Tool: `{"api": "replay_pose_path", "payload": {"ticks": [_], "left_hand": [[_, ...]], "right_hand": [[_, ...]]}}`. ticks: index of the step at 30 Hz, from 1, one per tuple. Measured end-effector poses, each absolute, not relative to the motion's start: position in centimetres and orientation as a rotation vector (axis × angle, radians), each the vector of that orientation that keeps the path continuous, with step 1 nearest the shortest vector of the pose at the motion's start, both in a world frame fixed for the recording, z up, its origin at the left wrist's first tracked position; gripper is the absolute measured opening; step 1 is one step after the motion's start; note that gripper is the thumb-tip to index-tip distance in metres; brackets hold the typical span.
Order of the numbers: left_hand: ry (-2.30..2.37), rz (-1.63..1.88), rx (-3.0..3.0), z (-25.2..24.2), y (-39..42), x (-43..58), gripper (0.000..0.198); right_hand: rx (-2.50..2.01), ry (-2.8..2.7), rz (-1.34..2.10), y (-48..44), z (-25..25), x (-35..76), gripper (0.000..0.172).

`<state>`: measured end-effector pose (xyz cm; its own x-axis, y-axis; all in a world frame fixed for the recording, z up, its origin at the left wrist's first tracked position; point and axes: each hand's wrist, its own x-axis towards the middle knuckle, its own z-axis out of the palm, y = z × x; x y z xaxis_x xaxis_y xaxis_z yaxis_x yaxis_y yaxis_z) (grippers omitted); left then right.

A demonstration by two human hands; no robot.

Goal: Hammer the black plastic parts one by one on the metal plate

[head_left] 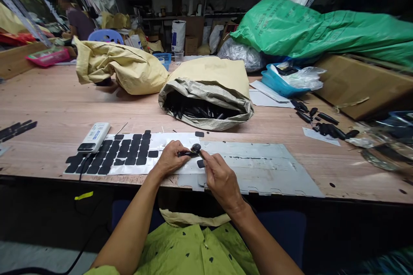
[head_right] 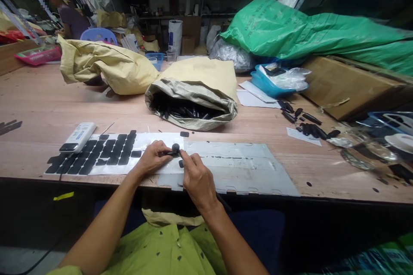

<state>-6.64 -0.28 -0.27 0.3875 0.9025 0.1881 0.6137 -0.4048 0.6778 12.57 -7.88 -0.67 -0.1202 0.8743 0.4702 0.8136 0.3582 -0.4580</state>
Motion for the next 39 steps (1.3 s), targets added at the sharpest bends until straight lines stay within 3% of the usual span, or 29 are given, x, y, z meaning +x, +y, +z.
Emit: {"api": "replay_pose_path", "payload": {"ticks": [11,24,33,39], "left_hand": [[1.325,0.758,2.105,-0.2,-0.4,-6.6,0.013],[1.341,0.701,2.109,0.4,-0.6,-6.4,0.011],[1.315,0.683,2.141,0.7,-0.6,-6.4,0.035],[1.334,0.670,2.179,0.5,-0.3,-6.4,0.039]], "right_hand": [[-1.525,-1.943,0.096,-7.9,-0.9,13.5,0.040],[-1.831,-1.894,-0.291,-2.0,-2.0,17.0,0.031],[-1.830,-1.905,-0.360,-2.2,-2.2,16.8,0.031],[-1.859,-1.916,-0.323,-2.1,-2.1,16.7,0.030]]}}
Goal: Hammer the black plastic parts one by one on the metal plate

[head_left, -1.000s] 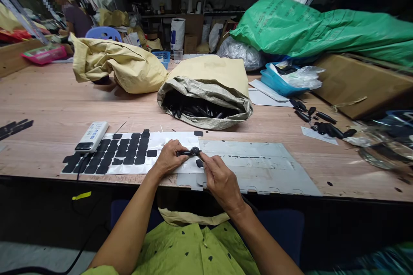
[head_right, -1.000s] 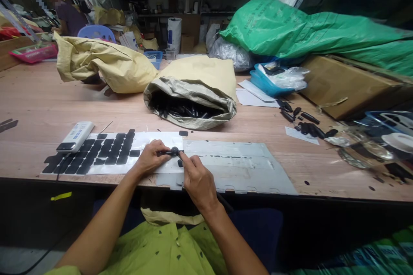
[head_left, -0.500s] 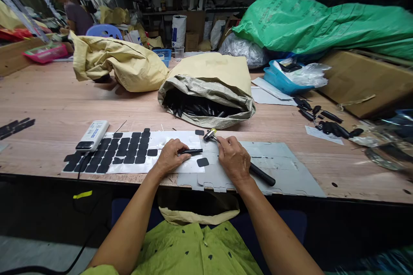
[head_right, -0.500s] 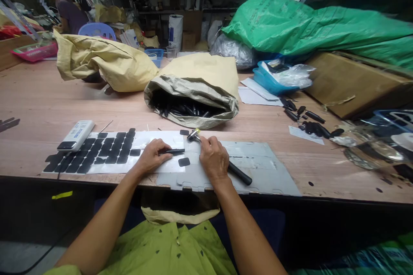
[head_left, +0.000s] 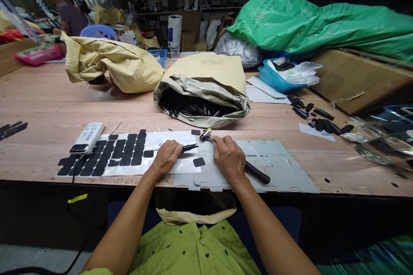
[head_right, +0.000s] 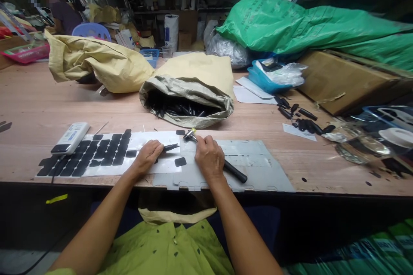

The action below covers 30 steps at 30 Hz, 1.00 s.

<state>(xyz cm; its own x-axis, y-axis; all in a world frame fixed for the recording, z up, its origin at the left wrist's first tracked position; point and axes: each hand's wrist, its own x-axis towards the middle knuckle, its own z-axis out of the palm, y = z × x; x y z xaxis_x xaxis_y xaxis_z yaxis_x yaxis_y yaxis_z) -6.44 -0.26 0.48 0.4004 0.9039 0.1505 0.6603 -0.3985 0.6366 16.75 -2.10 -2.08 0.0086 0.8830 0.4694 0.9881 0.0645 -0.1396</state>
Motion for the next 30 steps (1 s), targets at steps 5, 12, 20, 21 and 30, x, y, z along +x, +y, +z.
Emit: {"api": "replay_pose_path", "payload": {"ticks": [5,12,20,21,30], "left_hand": [[1.261,0.800,2.203,1.2,-2.2,-6.4,0.040],[0.731,0.589,2.168,0.3,-11.3,-5.0,0.031],[1.229,-0.107,1.951,-7.5,-13.0,-4.8,0.040],[1.214,-0.142,1.952,-7.5,-12.9,-4.8,0.044],[0.695,0.331,1.894,4.1,-7.1,-3.6,0.031]], "right_hand": [[-1.863,-1.913,-0.327,-2.1,-2.0,16.7,0.029],[-1.894,-1.923,-0.321,-2.1,-1.9,16.6,0.029],[-1.872,-1.930,-0.347,-2.1,-1.9,16.6,0.028],[-1.869,-1.928,-0.351,-2.1,-1.9,16.6,0.028],[-1.879,-1.940,-0.364,-2.0,-2.1,16.5,0.028]]}}
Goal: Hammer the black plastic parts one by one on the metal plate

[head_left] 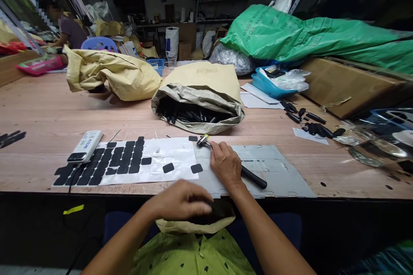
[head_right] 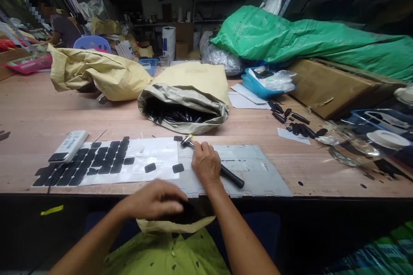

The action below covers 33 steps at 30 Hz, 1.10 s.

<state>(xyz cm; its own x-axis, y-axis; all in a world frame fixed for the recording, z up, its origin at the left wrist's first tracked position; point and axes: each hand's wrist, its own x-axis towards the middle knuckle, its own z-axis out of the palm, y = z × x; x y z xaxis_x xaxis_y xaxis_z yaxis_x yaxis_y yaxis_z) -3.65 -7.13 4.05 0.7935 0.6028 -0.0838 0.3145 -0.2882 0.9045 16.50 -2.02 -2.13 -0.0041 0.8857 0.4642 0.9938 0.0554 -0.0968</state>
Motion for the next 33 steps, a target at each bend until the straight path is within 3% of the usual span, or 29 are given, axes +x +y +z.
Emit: {"api": "replay_pose_path", "payload": {"ticks": [5,9,13,22,29,33], "left_hand": [[1.486,0.893,1.839,4.5,3.6,-3.8,0.036],[2.098,0.780,1.835,3.4,10.4,-3.3,0.036],[2.300,0.525,1.842,3.4,12.8,-2.4,0.038],[2.243,0.430,1.817,3.3,9.0,-4.3,0.023],[1.425,0.431,2.111,4.3,1.9,-8.1,0.020],[1.314,0.488,2.167,2.5,-0.2,-8.0,0.013]], "right_hand": [[-1.873,-1.931,-0.360,-1.9,-2.2,16.6,0.028],[-1.863,-1.931,-0.307,-1.8,-2.1,16.7,0.026],[-1.864,-1.938,-0.275,-1.7,-2.0,16.8,0.023],[-1.896,-1.931,-0.259,-1.8,-2.0,16.7,0.023],[-1.902,-1.931,-0.268,-1.8,-1.9,16.6,0.025],[-1.897,-1.926,-0.284,-1.9,-1.9,16.6,0.025]]}}
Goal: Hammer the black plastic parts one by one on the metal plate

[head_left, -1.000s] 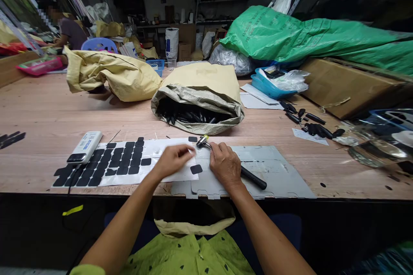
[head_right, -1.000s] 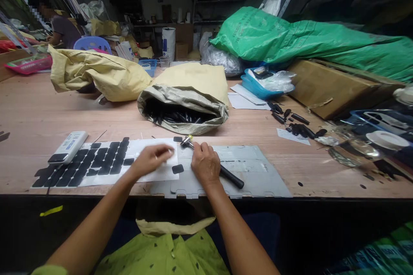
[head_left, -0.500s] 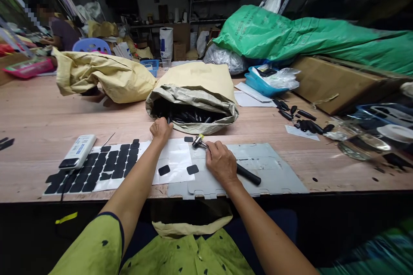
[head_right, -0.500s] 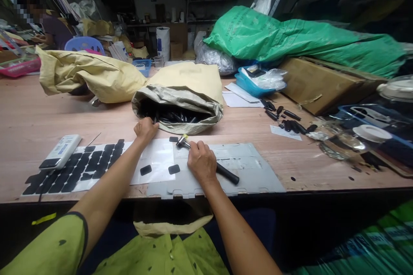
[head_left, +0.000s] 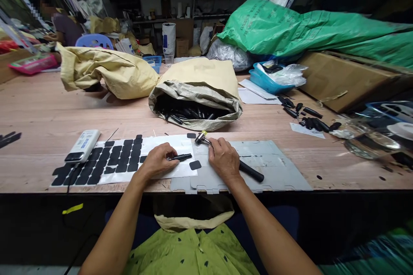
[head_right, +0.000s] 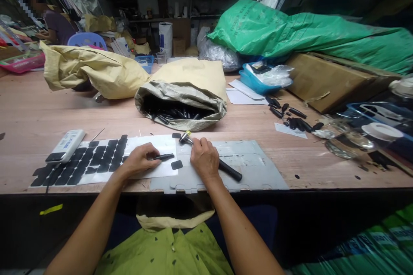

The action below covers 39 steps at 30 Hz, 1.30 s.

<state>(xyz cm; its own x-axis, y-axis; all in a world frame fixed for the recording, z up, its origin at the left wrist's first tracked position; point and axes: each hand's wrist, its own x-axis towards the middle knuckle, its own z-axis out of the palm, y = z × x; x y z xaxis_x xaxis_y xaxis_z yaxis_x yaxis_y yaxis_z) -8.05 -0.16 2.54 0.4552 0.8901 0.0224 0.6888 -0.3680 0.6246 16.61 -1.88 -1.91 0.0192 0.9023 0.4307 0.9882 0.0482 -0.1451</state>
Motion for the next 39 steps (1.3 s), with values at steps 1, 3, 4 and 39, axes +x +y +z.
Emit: {"api": "replay_pose_path", "payload": {"ticks": [1,3,4,39], "left_hand": [[1.324,0.531,2.175,2.0,-0.4,-7.9,0.012],[1.358,0.606,2.183,1.2,-0.8,-7.5,0.012],[1.370,0.630,2.183,1.0,-0.9,-7.4,0.012],[1.322,0.721,2.190,-0.1,-0.5,-7.8,0.017]], "right_hand": [[-1.895,-1.925,-0.284,-1.9,-1.9,16.6,0.025],[-1.888,-1.927,-0.274,-1.9,-2.0,16.7,0.025],[-1.887,-1.927,-0.267,-1.8,-2.0,16.7,0.026],[-1.460,-1.806,0.351,-7.3,0.4,12.1,0.039]]}}
